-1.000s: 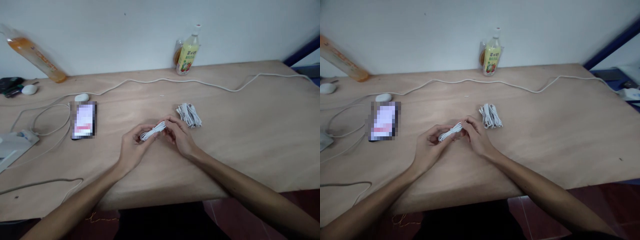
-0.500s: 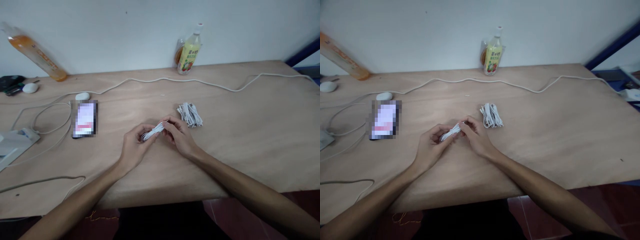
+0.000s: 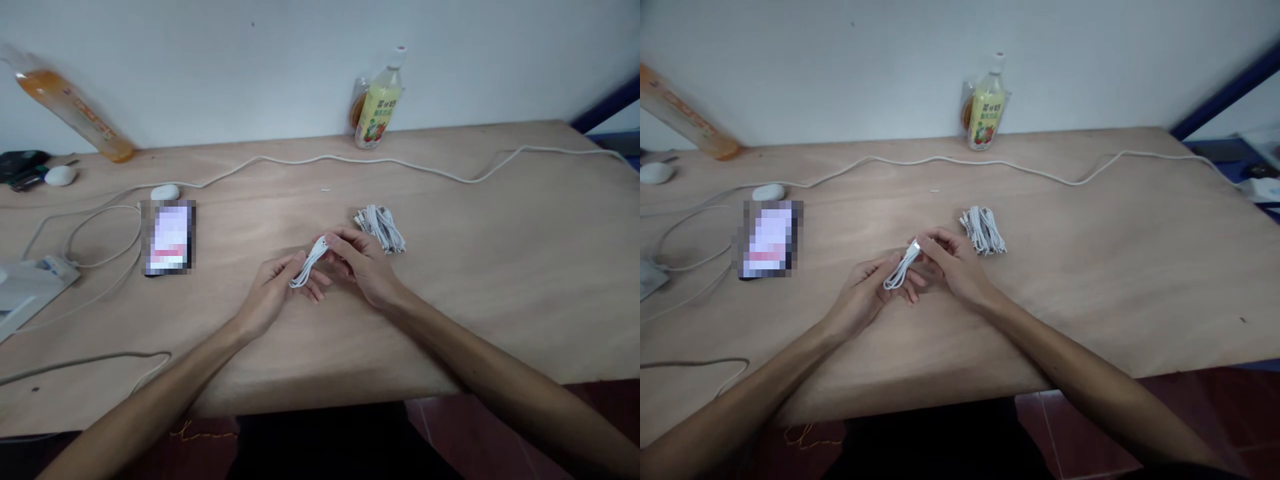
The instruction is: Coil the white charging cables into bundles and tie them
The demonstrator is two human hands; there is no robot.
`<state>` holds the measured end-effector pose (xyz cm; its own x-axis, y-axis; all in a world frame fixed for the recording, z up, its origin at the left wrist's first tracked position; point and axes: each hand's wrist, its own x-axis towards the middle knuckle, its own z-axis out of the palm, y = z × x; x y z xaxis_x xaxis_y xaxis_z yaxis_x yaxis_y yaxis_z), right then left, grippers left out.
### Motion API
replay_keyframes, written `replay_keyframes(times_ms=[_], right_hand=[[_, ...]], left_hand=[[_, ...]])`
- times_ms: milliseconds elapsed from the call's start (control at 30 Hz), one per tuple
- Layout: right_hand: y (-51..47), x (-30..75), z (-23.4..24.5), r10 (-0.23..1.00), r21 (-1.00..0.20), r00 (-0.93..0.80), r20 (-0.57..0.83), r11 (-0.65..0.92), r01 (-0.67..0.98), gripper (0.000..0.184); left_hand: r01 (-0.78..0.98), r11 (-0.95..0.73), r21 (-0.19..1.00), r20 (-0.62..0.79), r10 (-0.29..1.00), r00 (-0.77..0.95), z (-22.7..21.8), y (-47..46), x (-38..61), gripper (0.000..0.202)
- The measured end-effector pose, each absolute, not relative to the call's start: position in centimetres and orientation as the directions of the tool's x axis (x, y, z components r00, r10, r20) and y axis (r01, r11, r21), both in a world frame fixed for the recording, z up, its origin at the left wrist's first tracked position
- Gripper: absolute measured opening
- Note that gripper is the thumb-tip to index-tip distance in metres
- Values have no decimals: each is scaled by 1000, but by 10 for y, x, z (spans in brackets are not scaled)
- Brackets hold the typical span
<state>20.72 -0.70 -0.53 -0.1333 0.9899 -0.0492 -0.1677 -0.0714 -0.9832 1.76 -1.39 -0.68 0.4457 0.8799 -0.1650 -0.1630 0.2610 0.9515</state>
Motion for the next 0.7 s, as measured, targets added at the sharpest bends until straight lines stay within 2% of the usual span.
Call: replay_keyframes(times_ms=[300, 533, 700], right_hand=[[-4, 207, -5, 998, -978, -23, -64, -68, -198, 54], [0, 210, -4, 997, -978, 31, -65, -58, -198, 59], [-1, 209, 0, 986, -937, -45, -162, -168, -307, 54]], left_hand=[[-228, 341, 912, -204, 859, 469, -6, -13, 16, 28], [-32, 256, 966, -202, 828, 523, -6, -14, 13, 19], [-173, 383, 907, -235, 804, 546, -3, -13, 13, 23]])
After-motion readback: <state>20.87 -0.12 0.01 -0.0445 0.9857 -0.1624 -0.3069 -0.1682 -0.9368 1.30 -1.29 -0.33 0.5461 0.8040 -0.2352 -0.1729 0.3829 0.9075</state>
